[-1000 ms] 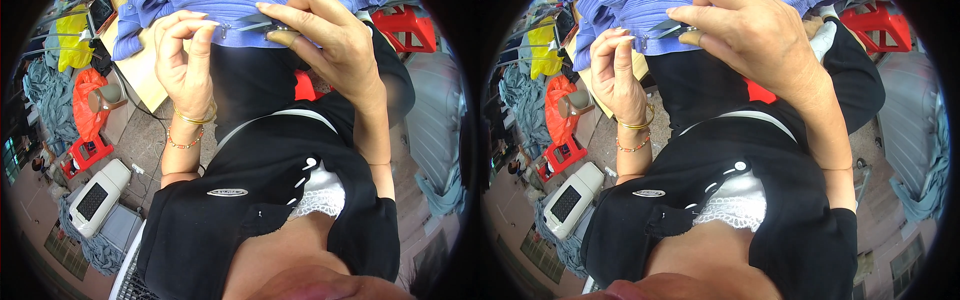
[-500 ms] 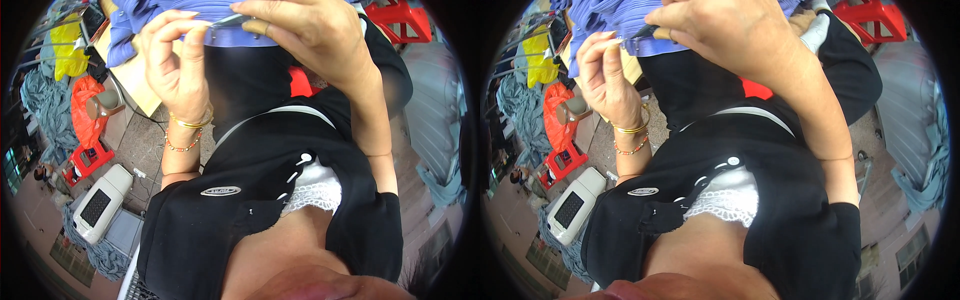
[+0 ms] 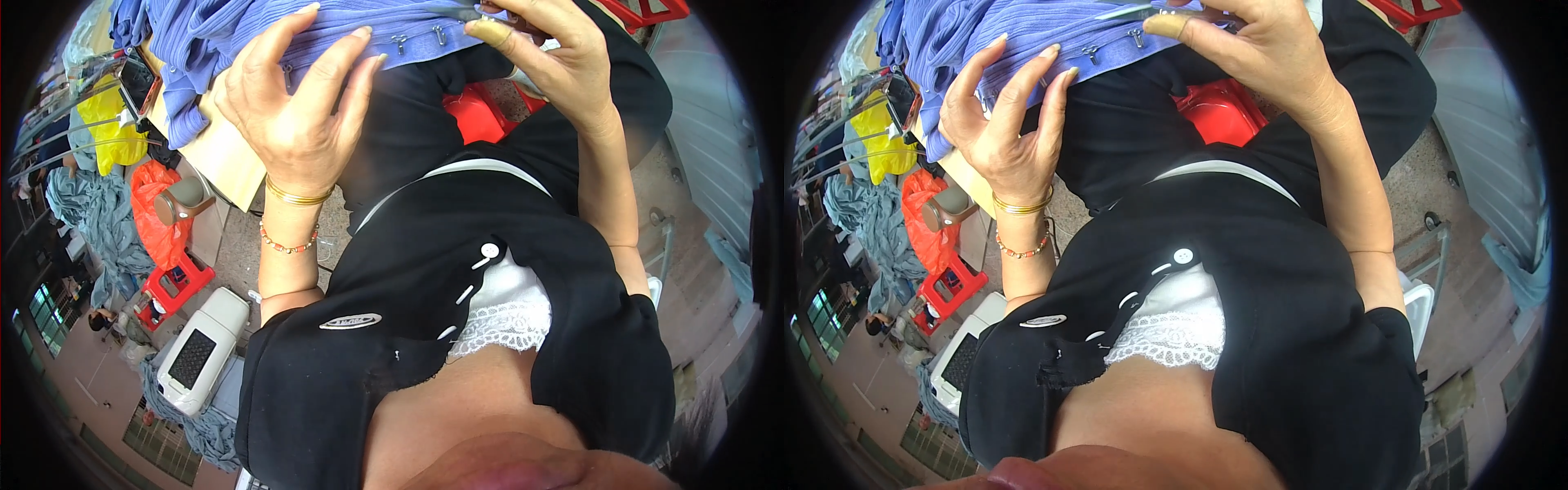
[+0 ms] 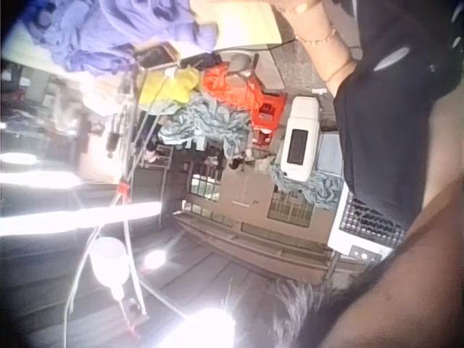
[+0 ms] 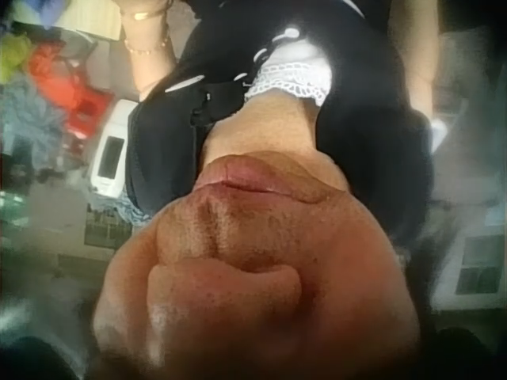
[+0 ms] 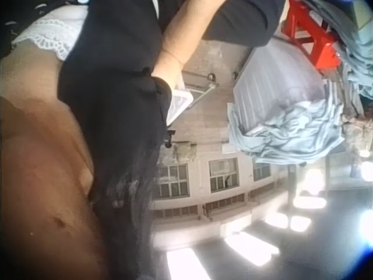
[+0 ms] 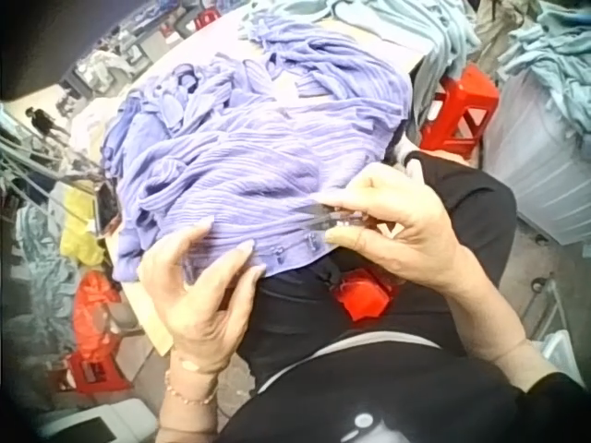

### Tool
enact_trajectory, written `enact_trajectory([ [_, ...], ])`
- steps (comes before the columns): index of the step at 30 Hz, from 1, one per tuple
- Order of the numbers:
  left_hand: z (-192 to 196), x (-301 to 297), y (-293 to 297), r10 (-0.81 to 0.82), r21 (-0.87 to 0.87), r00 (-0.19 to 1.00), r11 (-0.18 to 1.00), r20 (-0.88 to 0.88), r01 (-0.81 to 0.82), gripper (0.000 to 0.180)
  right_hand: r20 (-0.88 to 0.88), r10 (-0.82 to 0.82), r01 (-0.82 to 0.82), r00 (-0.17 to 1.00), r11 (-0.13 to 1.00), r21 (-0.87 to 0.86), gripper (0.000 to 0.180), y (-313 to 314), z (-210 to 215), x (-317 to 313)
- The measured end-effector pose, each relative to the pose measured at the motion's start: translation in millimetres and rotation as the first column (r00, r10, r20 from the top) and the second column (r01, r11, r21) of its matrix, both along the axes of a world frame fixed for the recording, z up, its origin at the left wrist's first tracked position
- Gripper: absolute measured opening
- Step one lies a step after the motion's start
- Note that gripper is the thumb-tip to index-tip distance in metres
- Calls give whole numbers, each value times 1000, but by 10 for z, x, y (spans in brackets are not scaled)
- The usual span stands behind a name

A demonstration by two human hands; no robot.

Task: Trimming loose threads and inspecting hook-and-eye fasteners on a blue pleated garment using thread snips.

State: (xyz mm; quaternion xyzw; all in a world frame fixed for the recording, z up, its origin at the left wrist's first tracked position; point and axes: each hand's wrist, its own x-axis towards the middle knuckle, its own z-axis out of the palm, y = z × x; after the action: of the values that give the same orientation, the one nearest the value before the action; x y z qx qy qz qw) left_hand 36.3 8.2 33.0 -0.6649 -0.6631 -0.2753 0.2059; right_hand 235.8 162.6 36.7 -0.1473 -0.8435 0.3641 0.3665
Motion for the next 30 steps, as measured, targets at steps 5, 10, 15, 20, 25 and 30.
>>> enact_trajectory([
  [5, 89, 61, 62, 25, -64, 992, 997, -126, -33, 28, 169, -83, 36, 982, 963, 268, 36, -61, 34, 82],
  [10, 53, -37, 86, -42, -10, 979, 999, -198, 41, 20, -67, 85, -93, 994, 988, -123, 37, -105, -87, 41],
  [15, -14, -13, 60, -80, 22, 995, 996, -65, 81, 11, 25, 102, -100, 995, 992, -74, 36, -100, -142, 29],
  [20, -37, -48, 5, -57, 22, 997, 998, 46, 56, 12, 40, 62, -67, 997, 990, 122, 33, -82, -138, -40],
  [25, -19, 47, 77, -27, 13, 1000, 1000, -11, 28, 14, -429, 106, 70, 897, 924, 376, 32, 86, -632, -288],
  [30, 143, 98, 76, 37, -117, 984, 991, -174, -58, 22, 80, -31, 13, 996, 976, 218, 32, -88, -168, -60],
])
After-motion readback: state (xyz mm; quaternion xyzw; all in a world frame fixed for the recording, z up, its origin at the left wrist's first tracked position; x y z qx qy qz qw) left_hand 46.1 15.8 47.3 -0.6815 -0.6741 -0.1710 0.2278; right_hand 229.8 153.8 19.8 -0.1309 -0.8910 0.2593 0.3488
